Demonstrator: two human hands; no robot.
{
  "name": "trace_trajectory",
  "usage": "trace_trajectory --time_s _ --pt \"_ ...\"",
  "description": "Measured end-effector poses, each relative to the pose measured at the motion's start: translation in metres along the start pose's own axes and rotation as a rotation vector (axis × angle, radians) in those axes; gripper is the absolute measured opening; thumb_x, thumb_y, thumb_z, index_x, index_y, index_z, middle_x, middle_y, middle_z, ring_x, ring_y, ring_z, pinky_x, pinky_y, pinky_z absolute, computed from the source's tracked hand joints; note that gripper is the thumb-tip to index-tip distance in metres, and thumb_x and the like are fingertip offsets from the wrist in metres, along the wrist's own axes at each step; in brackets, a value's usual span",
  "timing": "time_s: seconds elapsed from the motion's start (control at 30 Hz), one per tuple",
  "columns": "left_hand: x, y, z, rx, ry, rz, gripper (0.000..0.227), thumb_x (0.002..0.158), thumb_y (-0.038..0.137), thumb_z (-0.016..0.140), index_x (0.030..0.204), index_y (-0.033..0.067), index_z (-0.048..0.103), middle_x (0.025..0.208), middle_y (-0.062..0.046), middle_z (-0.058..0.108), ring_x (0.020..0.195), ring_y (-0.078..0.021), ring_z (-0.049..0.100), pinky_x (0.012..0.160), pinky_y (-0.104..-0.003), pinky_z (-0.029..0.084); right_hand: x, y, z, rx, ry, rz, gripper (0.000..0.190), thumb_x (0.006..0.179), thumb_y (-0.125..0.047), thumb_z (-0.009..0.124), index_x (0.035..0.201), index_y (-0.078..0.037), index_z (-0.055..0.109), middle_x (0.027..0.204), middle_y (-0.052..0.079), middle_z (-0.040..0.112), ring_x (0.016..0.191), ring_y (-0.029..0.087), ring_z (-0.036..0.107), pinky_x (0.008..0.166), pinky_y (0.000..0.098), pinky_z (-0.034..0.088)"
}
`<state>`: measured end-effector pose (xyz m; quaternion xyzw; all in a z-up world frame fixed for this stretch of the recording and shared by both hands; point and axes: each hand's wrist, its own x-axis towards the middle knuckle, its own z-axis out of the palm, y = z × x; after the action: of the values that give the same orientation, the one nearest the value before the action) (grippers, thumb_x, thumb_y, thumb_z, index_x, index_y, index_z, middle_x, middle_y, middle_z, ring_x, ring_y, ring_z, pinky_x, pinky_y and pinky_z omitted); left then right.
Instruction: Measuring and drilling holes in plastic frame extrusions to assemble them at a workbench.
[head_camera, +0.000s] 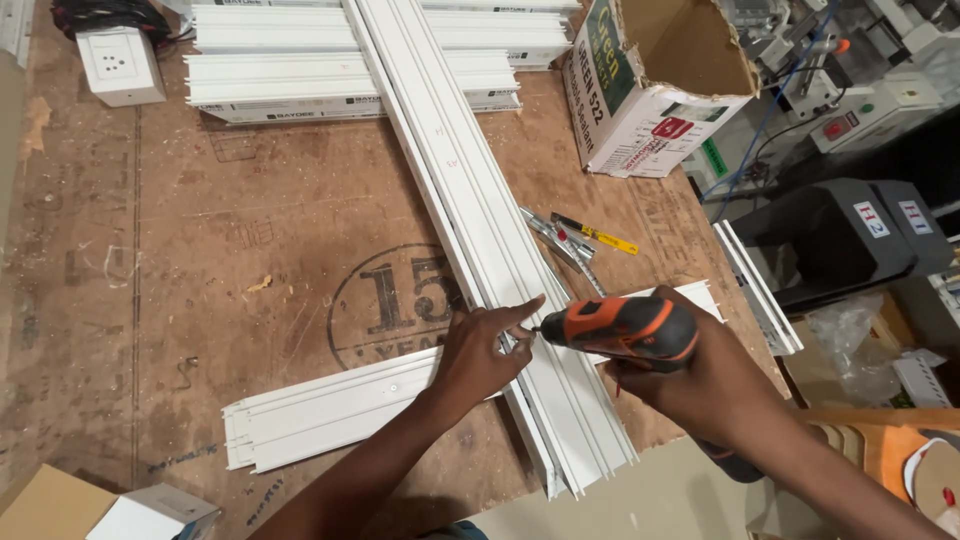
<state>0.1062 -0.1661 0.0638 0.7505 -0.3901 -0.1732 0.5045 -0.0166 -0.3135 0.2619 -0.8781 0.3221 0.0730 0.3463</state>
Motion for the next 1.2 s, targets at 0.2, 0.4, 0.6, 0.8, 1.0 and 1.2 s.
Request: trace_trajectory --time_s 0.2,0.4,0.6,0.8,1.0,1.2 --pt "0.001 0.001 -0.001 -0.01 -0.012 -0.01 0.063 0.082 0.013 0.077 0.142 0.024 0.062 0.096 -0.001 0.079 0.088 -0.0169 0.068 0.098 -0.039 0.039 0.005 -0.008 -0.001 0.046 -0.072 -0.127 0.057 0.072 -0.004 0.083 0.126 -0.018 0.069 0.109 -0.001 0.079 0.098 0.009 0.076 0.087 0.0274 0.059" --pt "0.001 0.003 -0.002 -0.018 -0.026 -0.024 0.063 0.081 0.013 0.077 0.142 0.0248 0.062 0.097 0.0 0.079 0.084 -0.0175 0.068 0.097 -0.039 0.04 0.003 -0.012 -0.003 0.034 -0.117 -0.049 0.057 0.074 -0.002 0.082 0.127 -0.02 0.072 0.11 -0.003 0.078 0.098 0.009 0.076 0.088 0.0271 0.059" --pt "0.001 -0.002 0.002 -0.006 0.0 0.03 0.065 0.079 0.01 0.078 0.141 0.0242 0.063 0.091 0.0 0.076 0.089 -0.0166 0.068 0.096 -0.041 0.039 0.008 -0.005 -0.002 0.047 -0.145 -0.123 0.059 0.071 0.002 0.079 0.126 -0.019 0.072 0.111 -0.004 0.082 0.099 0.009 0.076 0.089 0.0271 0.059" --pt "-0.001 -0.002 0.004 0.052 -0.001 0.056 0.061 0.082 0.007 0.074 0.14 0.0243 0.064 0.085 0.003 0.072 0.083 -0.0159 0.067 0.088 -0.041 0.038 0.022 -0.014 -0.009 -0.098 -0.222 -0.148 0.053 0.073 -0.006 0.082 0.123 -0.021 0.073 0.103 -0.002 0.083 0.092 0.011 0.077 0.084 0.0289 0.059" --pt "0.001 0.002 -0.004 -0.026 -0.057 -0.016 0.061 0.083 0.007 0.071 0.142 0.0234 0.062 0.087 0.003 0.073 0.075 -0.0135 0.065 0.081 -0.04 0.045 0.03 -0.034 -0.012 -0.241 -0.274 -0.107 0.049 0.075 -0.012 0.083 0.121 -0.025 0.072 0.097 -0.002 0.082 0.088 0.013 0.077 0.082 0.0299 0.059" --pt "0.025 0.009 -0.023 -0.26 -0.143 -0.197 0.054 0.099 0.028 0.056 0.152 0.0218 0.053 0.111 0.001 0.076 0.08 -0.0186 0.066 0.076 -0.038 0.058 0.033 -0.032 -0.011 -0.214 -0.287 -0.129 0.05 0.074 -0.011 0.082 0.121 -0.025 0.072 0.098 -0.002 0.081 0.09 0.013 0.077 0.082 0.0303 0.059"
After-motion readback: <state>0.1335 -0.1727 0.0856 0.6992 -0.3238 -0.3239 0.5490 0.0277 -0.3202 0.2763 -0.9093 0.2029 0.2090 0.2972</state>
